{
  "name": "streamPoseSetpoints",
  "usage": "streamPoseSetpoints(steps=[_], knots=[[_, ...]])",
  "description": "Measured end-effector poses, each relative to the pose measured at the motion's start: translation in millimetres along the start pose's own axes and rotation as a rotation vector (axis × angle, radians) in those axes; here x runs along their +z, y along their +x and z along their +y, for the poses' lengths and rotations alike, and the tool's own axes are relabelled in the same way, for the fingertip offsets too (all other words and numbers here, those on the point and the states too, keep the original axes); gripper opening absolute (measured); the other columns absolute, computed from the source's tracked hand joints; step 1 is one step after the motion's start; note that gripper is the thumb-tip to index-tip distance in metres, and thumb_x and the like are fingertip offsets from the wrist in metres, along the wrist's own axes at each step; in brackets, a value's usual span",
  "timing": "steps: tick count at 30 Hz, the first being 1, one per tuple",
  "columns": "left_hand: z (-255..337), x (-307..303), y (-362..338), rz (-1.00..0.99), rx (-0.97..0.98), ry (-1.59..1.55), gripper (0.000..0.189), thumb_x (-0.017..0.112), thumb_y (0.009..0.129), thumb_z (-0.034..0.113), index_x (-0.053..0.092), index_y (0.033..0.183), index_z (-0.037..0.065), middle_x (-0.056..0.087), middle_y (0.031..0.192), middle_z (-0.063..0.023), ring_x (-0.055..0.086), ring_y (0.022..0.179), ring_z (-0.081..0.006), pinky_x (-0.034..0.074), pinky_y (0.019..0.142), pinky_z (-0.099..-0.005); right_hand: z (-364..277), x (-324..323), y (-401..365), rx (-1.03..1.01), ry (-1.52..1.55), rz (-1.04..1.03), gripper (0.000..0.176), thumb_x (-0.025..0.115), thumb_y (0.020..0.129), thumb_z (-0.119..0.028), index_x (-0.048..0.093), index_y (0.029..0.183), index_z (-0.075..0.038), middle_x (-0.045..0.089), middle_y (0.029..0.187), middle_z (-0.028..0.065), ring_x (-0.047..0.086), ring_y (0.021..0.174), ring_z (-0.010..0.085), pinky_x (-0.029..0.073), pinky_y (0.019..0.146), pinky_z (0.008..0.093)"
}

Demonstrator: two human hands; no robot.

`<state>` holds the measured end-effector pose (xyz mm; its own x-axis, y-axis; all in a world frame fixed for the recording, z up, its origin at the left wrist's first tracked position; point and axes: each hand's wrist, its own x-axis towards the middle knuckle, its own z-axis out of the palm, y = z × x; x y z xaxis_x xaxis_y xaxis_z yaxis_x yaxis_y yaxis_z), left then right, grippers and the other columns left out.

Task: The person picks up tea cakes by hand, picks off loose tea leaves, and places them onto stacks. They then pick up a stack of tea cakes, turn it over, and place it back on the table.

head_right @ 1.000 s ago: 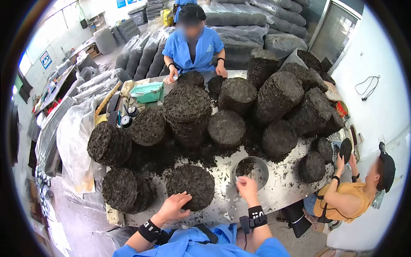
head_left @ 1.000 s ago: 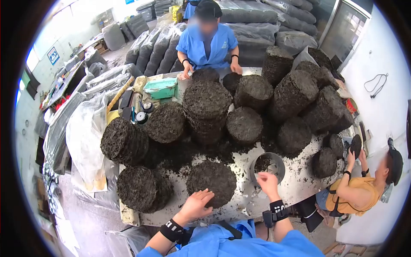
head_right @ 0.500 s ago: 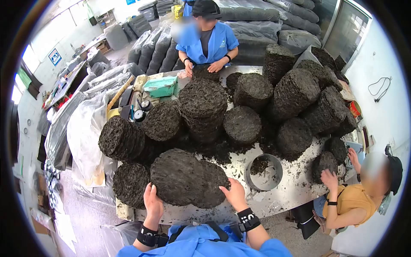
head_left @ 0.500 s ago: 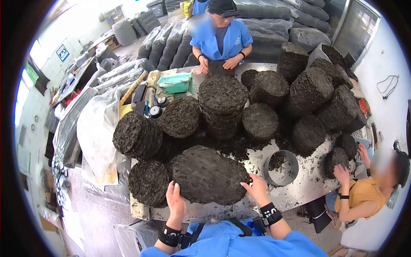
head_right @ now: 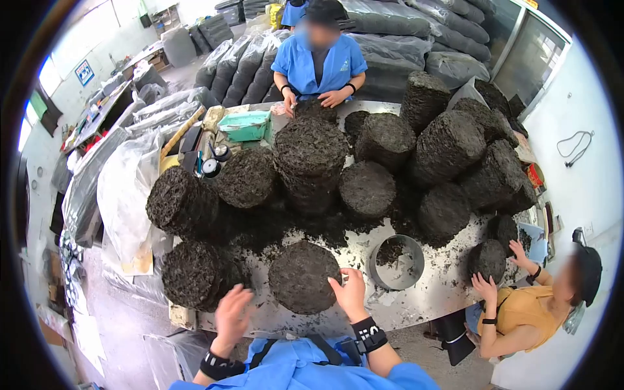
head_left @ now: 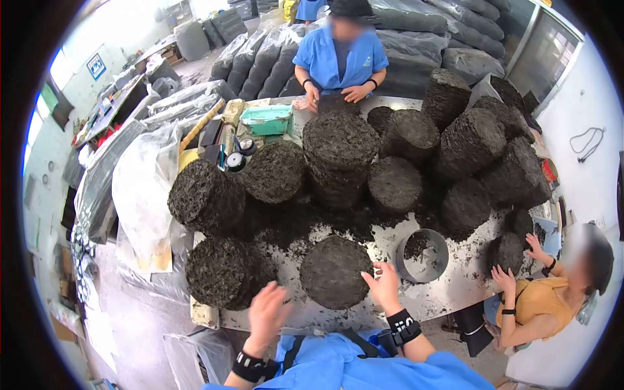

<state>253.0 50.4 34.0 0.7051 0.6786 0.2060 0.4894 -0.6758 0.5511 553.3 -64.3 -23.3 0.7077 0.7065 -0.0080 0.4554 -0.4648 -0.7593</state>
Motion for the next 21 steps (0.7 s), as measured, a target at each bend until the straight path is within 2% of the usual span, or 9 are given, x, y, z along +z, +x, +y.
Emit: streamPoseSetpoints(steps=[3, 5, 8, 12, 13, 14, 16, 19, 21], knots=[[44.8, 34.7, 40.0, -0.143, 0.101, -0.083, 0.066, 0.079, 0.066, 0.024, 0.055, 0.124, 0.006, 0.051, 0.131, -0.0173, 0.041, 0.129, -0.0354, 0.034, 0.105, -0.0493, -0.5, -3.7, 8.7, 0.220, 0.270, -0.137, 0.029, 0.074, 0.079, -0.020, 0.064, 0.097, 0.001, 0.064, 0.097, 0.0108, 0.059, 0.084, 0.0176, 0.048, 0.074, 0.0327], [46.8, 65.8, 55.0, -0.269, 0.147, 0.110, 0.081, 0.081, 0.064, 0.033, 0.047, 0.133, 0.008, 0.046, 0.135, -0.0185, 0.038, 0.131, -0.0378, 0.029, 0.108, -0.0501, 5.1, -11.2, 16.2, 0.372, 0.519, -0.290, 0.025, 0.067, 0.087, -0.022, 0.065, 0.097, 0.000, 0.065, 0.098, 0.0045, 0.057, 0.088, 0.0092, 0.046, 0.075, 0.0300], [44.0, 74.4, 59.4, -0.336, 0.099, 0.048, 0.088, 0.081, 0.062, 0.034, 0.042, 0.137, 0.009, 0.039, 0.141, -0.0207, 0.033, 0.133, -0.0409, 0.026, 0.109, -0.0526, -8.7, -35.6, 17.7, 0.495, 0.898, -0.377, 0.025, 0.060, 0.091, -0.023, 0.065, 0.102, -0.002, 0.065, 0.099, 0.0024, 0.057, 0.090, 0.0099, 0.046, 0.077, 0.0298], [30.7, 41.1, 52.6, -0.139, 0.104, -0.284, 0.062, 0.072, 0.070, 0.022, 0.052, 0.126, 0.008, 0.051, 0.132, -0.0169, 0.048, 0.124, -0.0339, 0.037, 0.104, -0.0461, -1.8, -35.7, 11.7, 0.462, 0.823, -0.254, 0.028, 0.057, 0.093, -0.023, 0.061, 0.113, -0.004, 0.065, 0.099, 0.0023, 0.058, 0.092, 0.0113, 0.047, 0.080, 0.0292], [31.1, 27.3, 50.7, -0.069, 0.000, -0.392, 0.052, 0.067, 0.072, 0.013, 0.056, 0.122, 0.007, 0.057, 0.126, -0.0148, 0.055, 0.117, -0.0304, 0.043, 0.099, -0.0393, 8.7, -31.8, 7.6, 0.348, 0.580, -0.249, 0.031, 0.056, 0.094, -0.024, 0.059, 0.115, -0.002, 0.064, 0.103, 0.0068, 0.060, 0.095, 0.0137, 0.049, 0.079, 0.0276], [24.0, 20.8, 47.7, 0.046, -0.027, -0.508, 0.043, 0.062, 0.077, 0.005, 0.056, 0.120, 0.005, 0.060, 0.122, -0.0135, 0.058, 0.114, -0.0228, 0.046, 0.094, -0.0331, 16.0, -27.4, 2.6, 0.345, 0.586, -0.246, 0.031, 0.056, 0.094, -0.024, 0.059, 0.115, -0.002, 0.064, 0.103, 0.0068, 0.060, 0.095, 0.0137, 0.049, 0.079, 0.0276], [13.1, 17.9, 38.5, 0.162, -0.391, -1.066, 0.033, 0.058, 0.082, 0.001, 0.057, 0.115, 0.000, 0.062, 0.114, -0.0096, 0.057, 0.110, -0.0129, 0.047, 0.089, -0.0282, 5.8, -20.8, -2.9, 0.397, 0.627, -0.310, 0.037, 0.057, 0.094, -0.030, 0.056, 0.118, -0.002, 0.063, 0.110, 0.0092, 0.061, 0.099, 0.0168, 0.049, 0.082, 0.0290], [9.1, 15.5, 36.2, 0.278, -0.415, -1.146, 0.024, 0.057, 0.085, -0.001, 0.058, 0.109, -0.002, 0.061, 0.098, 0.0000, 0.055, 0.090, -0.0068, 0.046, 0.080, -0.0236, -18.8, -15.4, -10.5, 0.426, 0.910, -0.449, 0.056, 0.057, 0.093, -0.034, 0.039, 0.136, -0.002, 0.055, 0.122, 0.0191, 0.056, 0.111, 0.0256, 0.049, 0.091, 0.0359], [19.6, 19.5, 31.7, 0.198, -0.415, -0.982, 0.025, 0.060, 0.084, 0.000, 0.059, 0.109, -0.002, 0.063, 0.097, -0.0033, 0.059, 0.089, -0.0087, 0.048, 0.078, -0.0249, -39.7, -10.1, -14.5, 0.303, 0.987, -0.542, 0.077, 0.063, 0.090, -0.029, 0.017, 0.147, -0.003, 0.044, 0.134, 0.0251, 0.049, 0.122, 0.0326, 0.046, 0.098, 0.0401]])
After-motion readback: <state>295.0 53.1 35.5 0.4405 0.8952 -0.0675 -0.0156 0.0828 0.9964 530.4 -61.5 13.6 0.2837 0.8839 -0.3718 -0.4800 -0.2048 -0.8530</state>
